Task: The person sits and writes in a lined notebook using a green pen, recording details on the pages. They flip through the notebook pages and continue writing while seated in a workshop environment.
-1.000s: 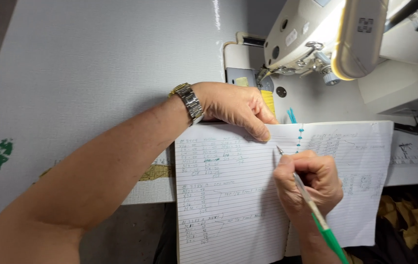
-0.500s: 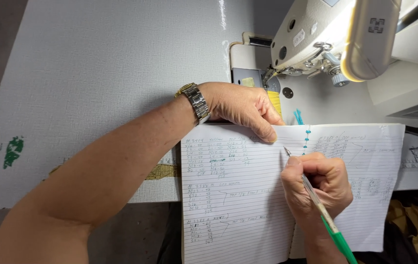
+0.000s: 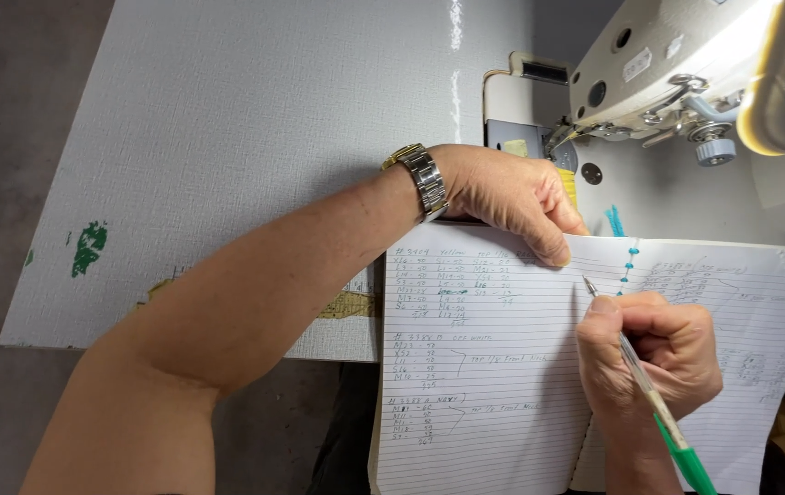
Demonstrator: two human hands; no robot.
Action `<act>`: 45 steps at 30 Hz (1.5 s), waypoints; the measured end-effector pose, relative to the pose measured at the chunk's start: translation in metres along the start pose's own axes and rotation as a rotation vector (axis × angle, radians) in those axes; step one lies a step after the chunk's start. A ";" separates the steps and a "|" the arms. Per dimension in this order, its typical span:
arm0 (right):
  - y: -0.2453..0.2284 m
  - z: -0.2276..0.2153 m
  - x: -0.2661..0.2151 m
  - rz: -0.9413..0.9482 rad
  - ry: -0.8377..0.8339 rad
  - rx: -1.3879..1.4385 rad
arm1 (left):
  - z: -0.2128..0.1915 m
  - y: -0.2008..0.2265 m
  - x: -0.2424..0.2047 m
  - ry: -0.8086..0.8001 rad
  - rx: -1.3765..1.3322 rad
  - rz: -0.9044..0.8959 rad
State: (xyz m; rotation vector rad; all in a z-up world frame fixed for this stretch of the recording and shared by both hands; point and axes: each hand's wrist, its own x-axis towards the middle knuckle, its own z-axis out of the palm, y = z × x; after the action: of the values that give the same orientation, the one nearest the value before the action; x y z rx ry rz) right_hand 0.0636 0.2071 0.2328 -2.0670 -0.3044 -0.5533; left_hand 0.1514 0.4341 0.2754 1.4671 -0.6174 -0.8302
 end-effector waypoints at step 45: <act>0.007 0.009 0.006 -0.066 0.095 -0.092 | 0.002 0.003 0.007 0.039 0.014 -0.083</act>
State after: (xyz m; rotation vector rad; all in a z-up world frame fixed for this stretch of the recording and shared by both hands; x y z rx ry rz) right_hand 0.0734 0.2110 0.2267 -2.1174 -0.2970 -0.7157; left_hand 0.1545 0.4275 0.2780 1.5262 -0.5371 -0.8607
